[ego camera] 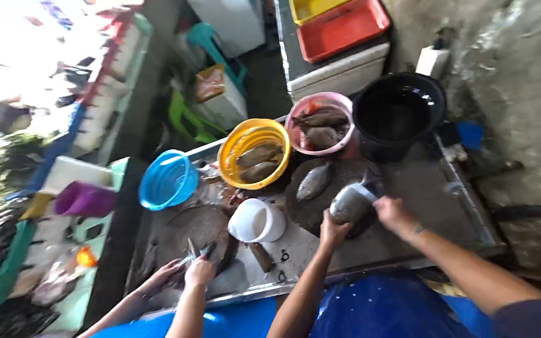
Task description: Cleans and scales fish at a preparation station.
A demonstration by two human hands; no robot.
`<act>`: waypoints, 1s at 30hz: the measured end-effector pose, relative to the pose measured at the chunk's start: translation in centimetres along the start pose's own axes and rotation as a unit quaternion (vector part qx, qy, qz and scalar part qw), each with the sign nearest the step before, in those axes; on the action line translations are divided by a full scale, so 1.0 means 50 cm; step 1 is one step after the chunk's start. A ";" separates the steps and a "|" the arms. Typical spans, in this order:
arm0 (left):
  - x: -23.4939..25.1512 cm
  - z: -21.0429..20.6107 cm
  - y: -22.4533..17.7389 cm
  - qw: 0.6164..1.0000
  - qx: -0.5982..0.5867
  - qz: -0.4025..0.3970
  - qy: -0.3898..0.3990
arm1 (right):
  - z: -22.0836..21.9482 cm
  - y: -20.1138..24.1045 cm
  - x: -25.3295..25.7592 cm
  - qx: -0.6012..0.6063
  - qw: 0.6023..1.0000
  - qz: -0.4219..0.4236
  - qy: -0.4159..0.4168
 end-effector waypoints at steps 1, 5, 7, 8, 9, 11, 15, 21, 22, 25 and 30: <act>0.009 -0.001 0.003 1.000 -0.013 -0.001 0.008 | -0.012 0.015 -0.020 0.013 1.000 0.018 0.017; 0.014 -0.014 0.038 0.974 -0.204 0.084 0.059 | 0.041 -0.005 0.023 -0.007 0.999 0.004 0.040; 0.018 -0.019 0.036 0.944 -0.280 0.171 0.019 | 0.000 -0.040 -0.002 -0.019 1.000 -0.013 -0.014; 0.025 -0.014 0.032 0.937 -0.290 0.193 0.000 | -0.029 -0.038 -0.040 0.007 1.000 -0.008 -0.006; 0.033 -0.007 0.032 0.938 -0.285 0.196 -0.006 | -0.039 -0.027 -0.072 0.037 0.999 0.001 0.025; 0.040 0.001 0.038 0.950 -0.252 0.182 0.007 | -0.008 -0.021 -0.068 0.080 0.995 0.005 0.053; 0.037 -0.008 0.039 0.950 -0.242 0.197 -0.003 | -0.027 -0.049 -0.021 0.052 0.998 -0.029 -0.015; 0.034 -0.008 0.024 0.932 -0.271 0.238 -0.004 | -0.008 -0.035 -0.033 0.095 0.995 -0.039 0.004; 0.033 -0.013 0.021 0.930 -0.278 0.241 -0.013 | -0.021 -0.039 -0.033 0.073 0.996 -0.047 -0.007; 0.036 -0.012 0.006 0.915 -0.313 0.252 -0.026 | -0.039 0.005 -0.086 0.123 0.992 -0.005 0.034; 0.018 -0.029 -0.010 0.883 -0.383 0.270 -0.037 | -0.034 -0.027 -0.060 0.080 0.996 -0.038 -0.023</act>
Point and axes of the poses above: each hand's wrist, its own x-axis towards the middle knuckle, its own z-axis out of the back of the hand, y = z × x, the point moved 4 cm from there along x, towards the middle knuckle, and after that the axes turned 8 degrees about -y, right-handed, at the moved point
